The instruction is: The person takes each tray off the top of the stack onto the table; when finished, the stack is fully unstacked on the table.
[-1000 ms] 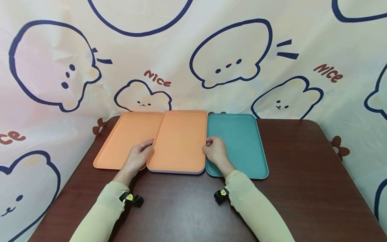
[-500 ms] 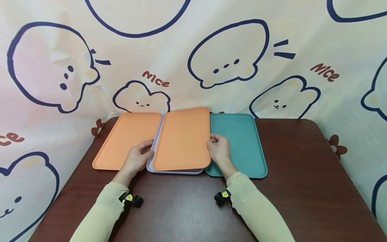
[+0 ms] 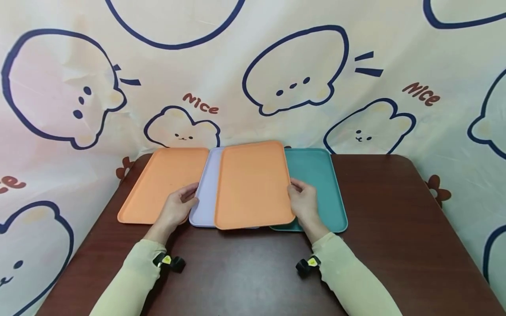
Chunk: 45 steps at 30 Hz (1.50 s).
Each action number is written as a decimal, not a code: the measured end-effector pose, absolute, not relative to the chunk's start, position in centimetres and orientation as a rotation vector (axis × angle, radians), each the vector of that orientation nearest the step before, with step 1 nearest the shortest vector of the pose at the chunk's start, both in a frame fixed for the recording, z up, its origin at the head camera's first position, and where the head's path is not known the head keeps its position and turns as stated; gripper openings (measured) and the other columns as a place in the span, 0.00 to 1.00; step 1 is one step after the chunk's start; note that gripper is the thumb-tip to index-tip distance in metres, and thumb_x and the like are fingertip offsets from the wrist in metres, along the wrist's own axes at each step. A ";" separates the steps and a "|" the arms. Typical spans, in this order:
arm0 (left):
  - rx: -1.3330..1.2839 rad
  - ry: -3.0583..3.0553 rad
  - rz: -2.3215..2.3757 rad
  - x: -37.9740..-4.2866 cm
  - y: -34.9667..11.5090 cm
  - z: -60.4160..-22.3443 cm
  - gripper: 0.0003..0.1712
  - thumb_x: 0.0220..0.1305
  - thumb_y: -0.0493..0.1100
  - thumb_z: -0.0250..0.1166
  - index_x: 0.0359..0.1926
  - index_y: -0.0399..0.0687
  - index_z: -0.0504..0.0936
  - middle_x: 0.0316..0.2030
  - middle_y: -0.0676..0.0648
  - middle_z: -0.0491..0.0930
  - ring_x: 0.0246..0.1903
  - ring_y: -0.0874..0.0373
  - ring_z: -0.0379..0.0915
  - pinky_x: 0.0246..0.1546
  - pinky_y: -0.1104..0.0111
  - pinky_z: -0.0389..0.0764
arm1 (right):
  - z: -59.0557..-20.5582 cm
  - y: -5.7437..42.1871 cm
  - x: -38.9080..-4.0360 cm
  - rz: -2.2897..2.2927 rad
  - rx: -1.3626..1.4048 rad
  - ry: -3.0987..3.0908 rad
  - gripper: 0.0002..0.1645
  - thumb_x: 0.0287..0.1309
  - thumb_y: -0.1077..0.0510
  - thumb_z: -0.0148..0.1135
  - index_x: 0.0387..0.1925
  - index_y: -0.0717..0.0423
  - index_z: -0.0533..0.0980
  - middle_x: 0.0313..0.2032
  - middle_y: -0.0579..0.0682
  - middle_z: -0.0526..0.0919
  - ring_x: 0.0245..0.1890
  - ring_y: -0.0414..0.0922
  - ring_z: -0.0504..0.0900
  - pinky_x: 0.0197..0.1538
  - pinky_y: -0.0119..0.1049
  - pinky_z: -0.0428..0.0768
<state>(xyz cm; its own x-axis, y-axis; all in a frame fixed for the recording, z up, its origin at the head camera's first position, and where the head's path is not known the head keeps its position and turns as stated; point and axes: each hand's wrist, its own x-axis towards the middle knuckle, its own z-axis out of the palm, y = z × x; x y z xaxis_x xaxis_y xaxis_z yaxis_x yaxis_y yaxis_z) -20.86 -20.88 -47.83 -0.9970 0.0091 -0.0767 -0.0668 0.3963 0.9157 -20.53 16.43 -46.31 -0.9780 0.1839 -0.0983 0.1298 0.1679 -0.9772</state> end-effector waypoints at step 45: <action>-0.102 2.572 1.639 -21.0 -20.9 -47.8 0.30 0.79 0.31 0.57 0.79 0.36 0.69 0.78 0.32 0.68 0.77 0.37 0.67 0.79 0.48 0.70 | -46.3 40.4 -17.3 1.680 -0.746 -2.494 0.36 0.83 0.44 0.51 0.83 0.53 0.64 0.48 0.29 0.78 0.34 0.22 0.82 0.36 0.24 0.87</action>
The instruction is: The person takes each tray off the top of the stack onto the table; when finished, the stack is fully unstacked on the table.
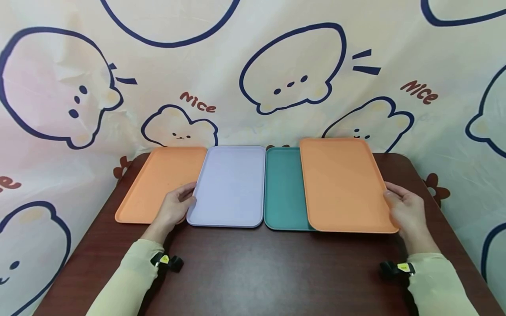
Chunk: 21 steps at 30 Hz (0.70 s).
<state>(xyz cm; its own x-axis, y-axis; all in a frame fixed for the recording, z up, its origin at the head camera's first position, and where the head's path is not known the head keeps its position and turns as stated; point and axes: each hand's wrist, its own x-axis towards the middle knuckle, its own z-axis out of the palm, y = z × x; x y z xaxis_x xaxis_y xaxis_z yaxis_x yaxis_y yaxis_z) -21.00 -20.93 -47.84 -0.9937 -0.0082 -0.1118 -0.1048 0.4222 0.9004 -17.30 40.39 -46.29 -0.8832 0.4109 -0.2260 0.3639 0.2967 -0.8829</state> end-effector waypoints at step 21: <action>-0.103 2.582 1.631 -20.9 -21.0 -47.9 0.31 0.79 0.32 0.57 0.79 0.36 0.69 0.78 0.32 0.68 0.77 0.37 0.67 0.78 0.48 0.70 | -48.4 48.7 -16.5 1.746 -0.779 -2.358 0.30 0.81 0.50 0.56 0.79 0.39 0.69 0.30 0.15 0.77 0.26 0.25 0.82 0.26 0.26 0.83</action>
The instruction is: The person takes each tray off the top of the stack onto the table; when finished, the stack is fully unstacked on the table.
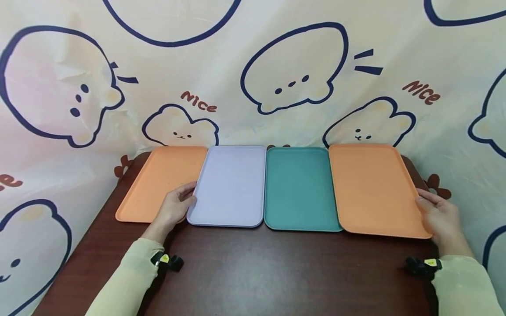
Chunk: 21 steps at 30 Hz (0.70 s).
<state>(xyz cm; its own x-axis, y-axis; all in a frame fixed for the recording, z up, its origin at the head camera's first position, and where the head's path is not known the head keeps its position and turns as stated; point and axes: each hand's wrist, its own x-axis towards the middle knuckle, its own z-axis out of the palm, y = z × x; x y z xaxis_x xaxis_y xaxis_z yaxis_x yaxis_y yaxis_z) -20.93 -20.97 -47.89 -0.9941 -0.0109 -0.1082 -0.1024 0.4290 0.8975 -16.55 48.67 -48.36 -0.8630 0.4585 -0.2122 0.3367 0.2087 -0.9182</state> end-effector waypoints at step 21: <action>-0.127 2.566 1.650 -21.0 -20.8 -47.7 0.30 0.79 0.31 0.57 0.79 0.36 0.69 0.78 0.33 0.68 0.77 0.37 0.67 0.78 0.48 0.71 | -48.1 49.9 -18.6 1.173 -0.912 -2.737 0.39 0.84 0.40 0.43 0.83 0.59 0.61 0.81 0.71 0.59 0.53 0.57 0.77 0.33 0.28 0.76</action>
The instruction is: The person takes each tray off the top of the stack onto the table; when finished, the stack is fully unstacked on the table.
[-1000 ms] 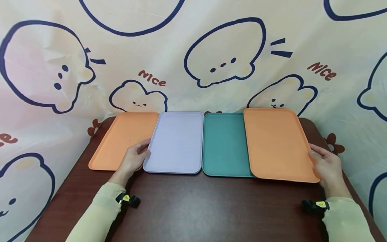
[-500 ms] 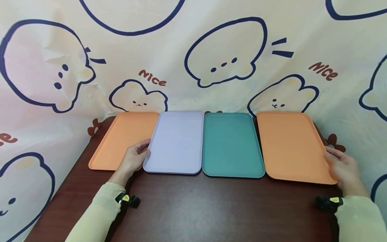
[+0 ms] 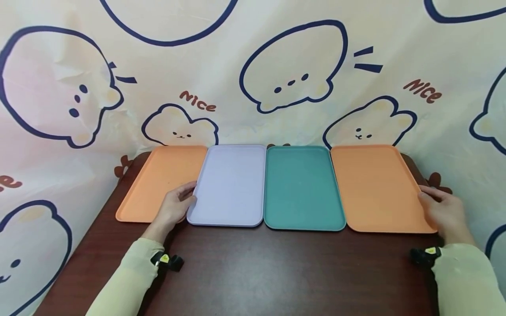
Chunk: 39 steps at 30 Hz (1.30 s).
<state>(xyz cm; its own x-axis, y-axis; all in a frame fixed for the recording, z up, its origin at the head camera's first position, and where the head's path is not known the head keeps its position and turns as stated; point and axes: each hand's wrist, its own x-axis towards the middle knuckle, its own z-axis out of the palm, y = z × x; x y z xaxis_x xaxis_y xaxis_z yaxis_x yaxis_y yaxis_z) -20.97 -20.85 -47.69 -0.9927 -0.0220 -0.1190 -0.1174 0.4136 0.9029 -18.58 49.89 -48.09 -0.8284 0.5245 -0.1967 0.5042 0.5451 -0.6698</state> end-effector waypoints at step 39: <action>-0.177 2.538 1.675 -21.1 -20.9 -47.9 0.30 0.78 0.32 0.58 0.78 0.38 0.71 0.77 0.33 0.70 0.76 0.39 0.69 0.77 0.48 0.72 | -45.3 44.0 -19.0 1.210 -1.122 -2.457 0.31 0.84 0.45 0.41 0.80 0.46 0.69 0.79 0.43 0.72 0.81 0.47 0.66 0.71 0.31 0.75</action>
<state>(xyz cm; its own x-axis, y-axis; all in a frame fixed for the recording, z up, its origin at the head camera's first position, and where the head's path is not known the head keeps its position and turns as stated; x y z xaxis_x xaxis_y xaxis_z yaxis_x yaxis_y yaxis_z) -21.08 -20.94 -47.88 -0.9887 -0.0441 -0.1434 -0.1492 0.3898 0.9087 -19.01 43.99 -45.29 -0.6987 0.6979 -0.1572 0.5502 0.3837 -0.7416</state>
